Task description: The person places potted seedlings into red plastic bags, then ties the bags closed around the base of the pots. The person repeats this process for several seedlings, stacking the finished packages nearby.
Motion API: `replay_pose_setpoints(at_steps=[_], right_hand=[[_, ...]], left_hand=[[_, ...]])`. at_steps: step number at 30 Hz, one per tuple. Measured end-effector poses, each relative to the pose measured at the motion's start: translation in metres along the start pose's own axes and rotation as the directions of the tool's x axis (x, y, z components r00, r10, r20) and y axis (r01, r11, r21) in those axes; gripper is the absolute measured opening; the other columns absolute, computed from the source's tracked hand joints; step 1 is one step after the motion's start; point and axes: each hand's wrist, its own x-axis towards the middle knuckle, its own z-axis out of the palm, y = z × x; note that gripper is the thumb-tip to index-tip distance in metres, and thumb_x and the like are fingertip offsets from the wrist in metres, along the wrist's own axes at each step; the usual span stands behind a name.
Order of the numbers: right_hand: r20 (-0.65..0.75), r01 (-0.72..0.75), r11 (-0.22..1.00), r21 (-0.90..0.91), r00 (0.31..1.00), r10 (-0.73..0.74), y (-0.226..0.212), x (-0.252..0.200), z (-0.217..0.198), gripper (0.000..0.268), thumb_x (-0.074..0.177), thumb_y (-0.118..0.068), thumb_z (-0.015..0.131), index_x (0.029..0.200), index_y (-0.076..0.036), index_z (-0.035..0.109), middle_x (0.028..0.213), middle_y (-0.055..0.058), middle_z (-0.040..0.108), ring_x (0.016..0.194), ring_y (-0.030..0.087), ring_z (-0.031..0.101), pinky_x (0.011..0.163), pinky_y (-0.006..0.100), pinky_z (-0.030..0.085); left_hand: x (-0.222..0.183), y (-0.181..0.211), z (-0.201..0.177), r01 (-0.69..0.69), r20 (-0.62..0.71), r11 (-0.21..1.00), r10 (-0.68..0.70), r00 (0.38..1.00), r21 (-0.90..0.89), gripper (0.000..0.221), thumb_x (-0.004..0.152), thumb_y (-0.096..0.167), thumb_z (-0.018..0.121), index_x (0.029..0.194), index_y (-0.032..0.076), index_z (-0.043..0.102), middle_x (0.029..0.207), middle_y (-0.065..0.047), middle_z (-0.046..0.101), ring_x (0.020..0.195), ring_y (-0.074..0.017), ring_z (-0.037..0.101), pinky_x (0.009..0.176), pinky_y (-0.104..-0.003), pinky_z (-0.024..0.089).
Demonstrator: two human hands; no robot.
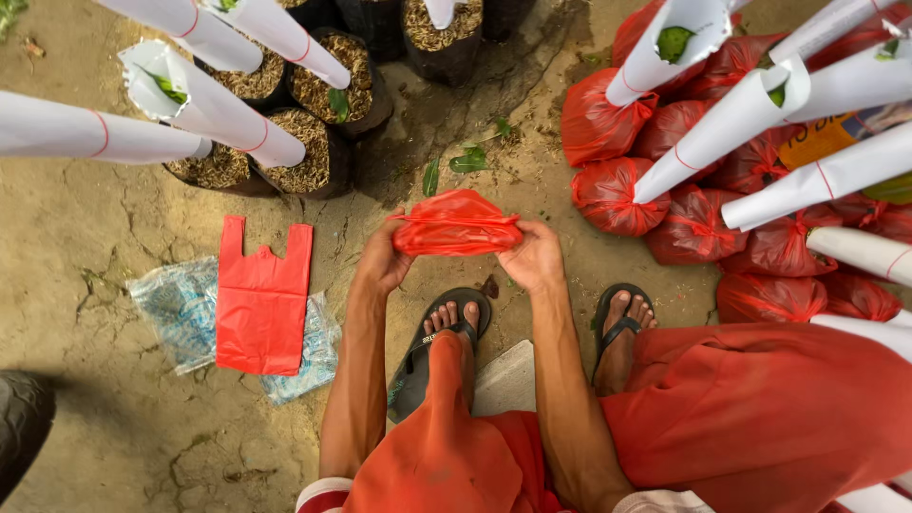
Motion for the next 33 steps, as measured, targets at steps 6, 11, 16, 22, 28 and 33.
replay_pose_setpoints(at_steps=[6,11,16,22,28,33], right_hand=[[0.139,0.202,0.085,-0.976,0.869,-0.475,0.008,0.015,-0.009,0.037,0.094,-0.020,0.082,0.089,0.007,0.058,0.082,0.021,0.060,0.068,0.019,0.051,0.063,0.039,0.044],[-0.049,-0.169,-0.158,-0.973,0.816,-0.576,-0.001,0.031,-0.031,0.032,0.100,-0.029,0.070,0.082,-0.003,0.076,0.071,0.015,0.074,0.060,0.019,0.068,0.062,0.033,0.052],[0.006,-0.122,-0.274,-0.954,0.906,-0.423,-0.030,0.044,0.002,0.037,0.086,-0.022,0.082,0.114,-0.009,0.061,0.116,0.011,0.054,0.096,0.029,0.068,0.073,0.048,0.061],[0.241,0.380,0.470,-0.797,0.913,-0.329,-0.061,0.126,0.129,0.035,0.098,-0.029,0.071,0.107,0.003,0.060,0.116,0.015,0.058,0.116,0.036,0.067,0.106,0.047,0.056],[0.010,0.182,0.594,-0.784,0.960,-0.281,-0.064,0.231,0.182,0.015,0.097,-0.013,0.060,0.094,0.000,0.054,0.095,0.011,0.052,0.108,0.041,0.063,0.104,0.052,0.055],[0.186,0.244,0.682,-0.690,0.970,-0.158,-0.079,0.194,0.154,0.007,0.097,-0.003,0.051,0.093,0.002,0.050,0.105,0.019,0.055,0.117,0.044,0.068,0.106,0.050,0.054]], left_hand=[[-0.018,-0.028,0.041,-0.364,0.170,0.485,0.398,0.901,0.795,0.036,0.086,-0.008,0.055,0.116,0.008,0.042,0.096,-0.008,0.060,0.070,-0.0194,0.060,0.064,-0.038,0.053],[-0.009,-0.043,0.048,-0.513,0.515,-0.209,0.634,0.577,0.833,0.032,0.086,-0.004,0.061,0.114,0.004,0.048,0.092,-0.009,0.053,0.073,-0.0198,0.056,0.063,-0.030,0.049],[-0.006,-0.051,0.030,-0.499,0.595,-0.326,0.381,0.708,0.803,0.022,0.090,-0.008,0.052,0.108,0.004,0.055,0.128,-0.020,0.057,0.052,-0.0153,0.053,0.033,-0.025,0.041],[-0.005,-0.057,0.005,-0.493,0.629,-0.432,0.266,0.730,0.755,0.028,0.094,-0.002,0.051,0.098,0.016,0.071,0.157,-0.005,0.056,0.059,-0.0102,0.062,0.044,-0.025,0.047],[-0.020,-0.041,0.035,-0.461,0.529,-0.264,0.335,0.780,0.847,0.047,0.088,0.008,0.059,0.135,0.004,0.061,0.153,-0.009,0.054,0.062,-0.0233,0.068,0.054,-0.033,0.055],[-0.022,-0.024,0.053,-0.345,0.356,-0.089,0.266,0.896,0.934,0.055,0.094,0.013,0.055,0.148,0.006,0.052,0.161,-0.010,0.041,0.074,-0.0325,0.071,0.068,-0.038,0.061]])
